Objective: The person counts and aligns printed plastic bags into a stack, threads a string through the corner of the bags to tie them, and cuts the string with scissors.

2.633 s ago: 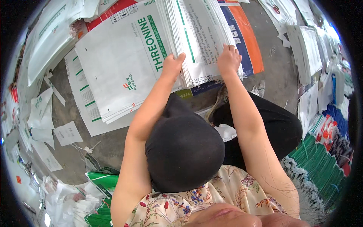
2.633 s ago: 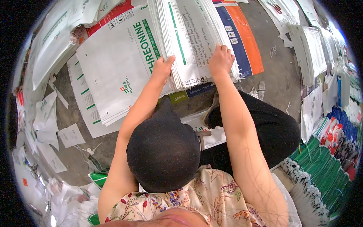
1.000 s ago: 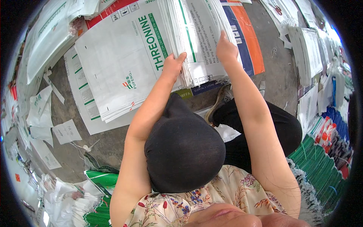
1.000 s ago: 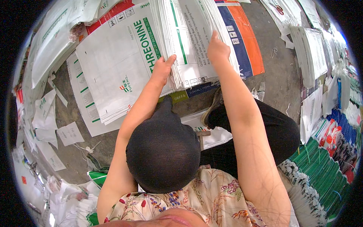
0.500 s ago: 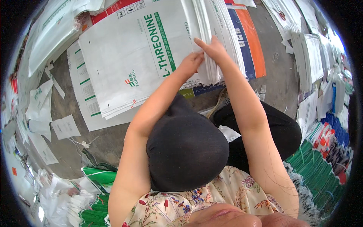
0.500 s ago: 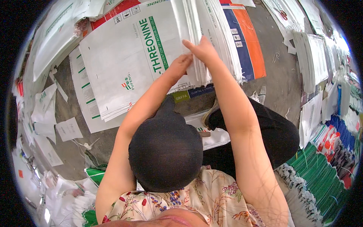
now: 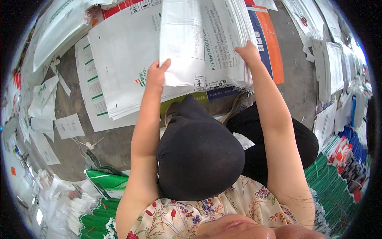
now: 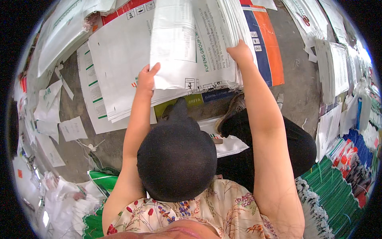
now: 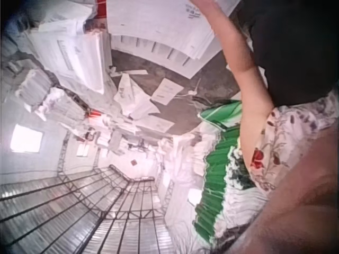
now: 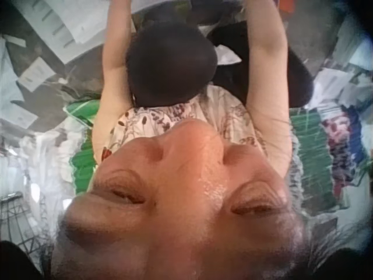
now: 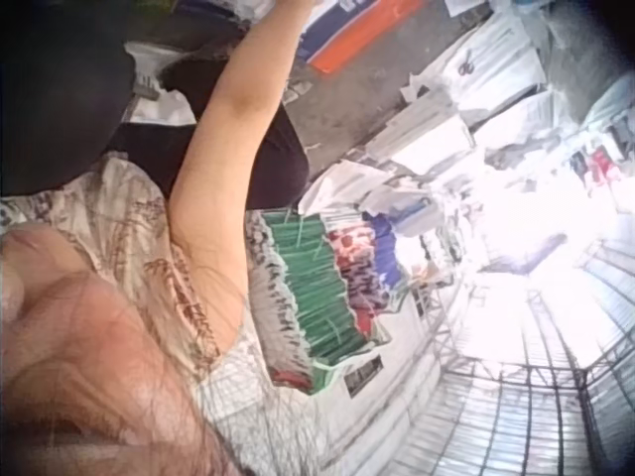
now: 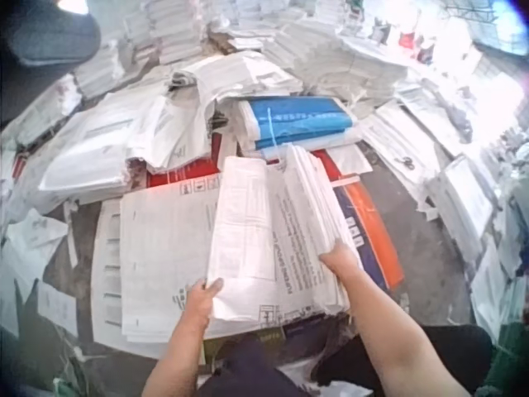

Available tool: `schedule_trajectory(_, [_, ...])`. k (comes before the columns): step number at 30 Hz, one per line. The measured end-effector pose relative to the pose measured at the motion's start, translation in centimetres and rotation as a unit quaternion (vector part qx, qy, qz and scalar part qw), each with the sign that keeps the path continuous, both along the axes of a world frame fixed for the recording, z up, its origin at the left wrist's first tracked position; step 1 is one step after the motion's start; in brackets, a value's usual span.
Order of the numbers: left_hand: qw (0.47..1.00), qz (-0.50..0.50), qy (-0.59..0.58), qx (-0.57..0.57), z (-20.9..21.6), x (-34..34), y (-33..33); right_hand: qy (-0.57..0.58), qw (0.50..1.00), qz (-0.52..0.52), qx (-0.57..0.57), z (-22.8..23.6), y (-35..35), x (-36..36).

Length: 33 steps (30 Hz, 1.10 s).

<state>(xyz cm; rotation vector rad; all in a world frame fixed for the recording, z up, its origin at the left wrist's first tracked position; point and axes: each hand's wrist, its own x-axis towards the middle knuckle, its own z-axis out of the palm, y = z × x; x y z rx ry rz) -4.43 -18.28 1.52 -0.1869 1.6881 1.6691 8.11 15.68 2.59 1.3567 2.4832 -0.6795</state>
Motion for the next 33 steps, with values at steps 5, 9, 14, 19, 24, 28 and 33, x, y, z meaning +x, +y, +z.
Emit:
schedule_trajectory(5, [0.991,0.102,-0.063,0.057,1.1,-0.4,-6.5,0.069,0.994,-0.026,-0.086,-0.5,0.3,0.1])
schedule_trajectory(9, [0.994,0.081,-0.034,0.057,4.0,-0.8,-12.1,0.1,0.993,0.0,-0.059,-0.9,1.7,0.8])
schedule_trajectory(14, [0.992,0.096,0.083,0.02,12.5,-2.1,-19.9,0.129,0.985,0.041,-0.105,3.7,-1.0,-1.4])
schedule_trajectory(19, [0.978,0.104,0.178,-0.041,22.5,-3.7,-23.5,0.201,0.965,0.002,-0.169,8.1,-2.5,-2.8])
schedule_trajectory(24, [0.963,0.103,0.238,-0.066,29.1,-5.3,-27.6,0.281,0.907,0.016,-0.314,11.6,-3.3,-4.5])
schedule_trajectory(28, [0.954,0.116,0.268,-0.062,34.2,-4.8,-29.2,0.295,0.91,0.072,-0.283,14.7,-5.4,-5.8])
schedule_trajectory(33, [0.953,0.098,0.286,-0.037,35.5,-3.9,-28.0,0.255,0.942,0.117,-0.187,16.1,-7.3,-5.6])
